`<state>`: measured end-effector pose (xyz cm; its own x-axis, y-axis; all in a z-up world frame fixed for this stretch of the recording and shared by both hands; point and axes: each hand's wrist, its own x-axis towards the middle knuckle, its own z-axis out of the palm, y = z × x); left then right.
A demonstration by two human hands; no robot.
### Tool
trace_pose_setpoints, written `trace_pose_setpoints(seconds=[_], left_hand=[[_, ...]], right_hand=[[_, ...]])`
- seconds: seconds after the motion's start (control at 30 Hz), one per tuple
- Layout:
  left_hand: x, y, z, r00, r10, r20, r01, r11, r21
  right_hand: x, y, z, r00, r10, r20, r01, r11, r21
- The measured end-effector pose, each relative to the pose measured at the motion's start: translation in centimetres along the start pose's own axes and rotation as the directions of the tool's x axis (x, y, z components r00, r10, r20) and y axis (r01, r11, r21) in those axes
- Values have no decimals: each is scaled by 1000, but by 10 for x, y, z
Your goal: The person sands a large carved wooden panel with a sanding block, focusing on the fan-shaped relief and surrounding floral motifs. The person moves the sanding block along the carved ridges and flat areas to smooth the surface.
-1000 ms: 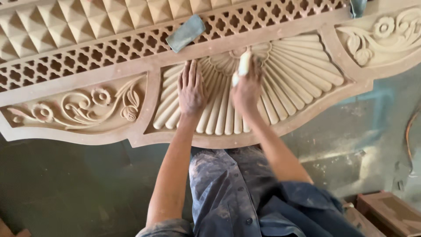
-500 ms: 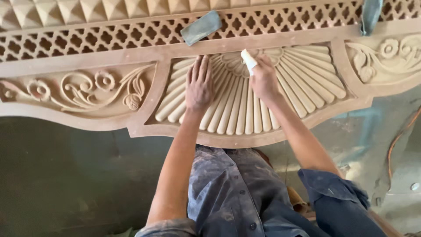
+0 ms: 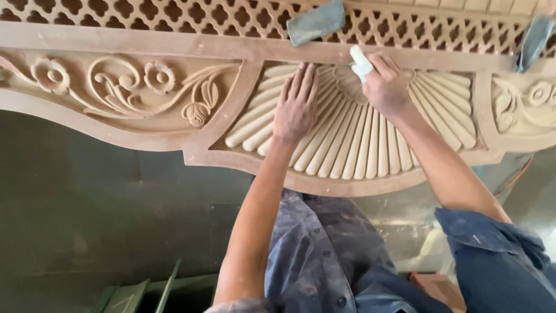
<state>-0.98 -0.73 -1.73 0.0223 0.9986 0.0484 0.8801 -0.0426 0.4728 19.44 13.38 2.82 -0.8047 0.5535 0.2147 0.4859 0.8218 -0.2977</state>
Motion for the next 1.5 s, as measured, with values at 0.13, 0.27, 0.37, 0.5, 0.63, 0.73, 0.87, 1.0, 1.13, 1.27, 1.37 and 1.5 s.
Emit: trace_pose_setpoints(seconds=[0.13,0.27,0.37,0.5,0.63,0.73,0.87,1.0,1.13,1.27,1.37,1.5], left_hand=[[-4,-2,-3,1000,-7,-5,7,1000,18],[0,2,0,1000,-10,12,9,998,59],[-1,-2,-3,999,-16,-31,16,1000,-9],[-3,5,4,998,-38,-46,39,999,7],[0,0,1,994,-49,-102,53,998,33],[-6,7,-1,986,-63,-154,67,998,18],[-8,25,4,937,-241,-251,255,967,21],[-10,35,9,876,-348,-333,375,927,18],[-9,37,8,859,-367,-358,385,923,-23],[-5,41,8,836,-402,-374,410,910,-62],[-4,37,2,852,-395,-345,416,909,-11],[-3,41,4,852,-386,-355,406,914,-19]], right_hand=[[7,-8,-5,997,-43,-56,36,993,-114],[7,-5,-15,993,23,-118,-36,993,-108],[8,-7,-16,999,27,-28,-28,999,-45],[-1,4,-23,991,-79,111,73,995,60],[5,18,-15,980,-186,69,182,982,59],[1,25,-8,970,-235,55,237,971,-28],[0,38,3,911,-410,-51,405,910,-92],[7,38,21,936,-350,38,352,934,-55],[11,37,24,908,-416,50,418,908,-30],[2,47,19,910,-413,48,413,911,-3],[15,48,37,890,-455,11,455,890,-23],[1,56,54,893,-450,-2,450,893,-8]])
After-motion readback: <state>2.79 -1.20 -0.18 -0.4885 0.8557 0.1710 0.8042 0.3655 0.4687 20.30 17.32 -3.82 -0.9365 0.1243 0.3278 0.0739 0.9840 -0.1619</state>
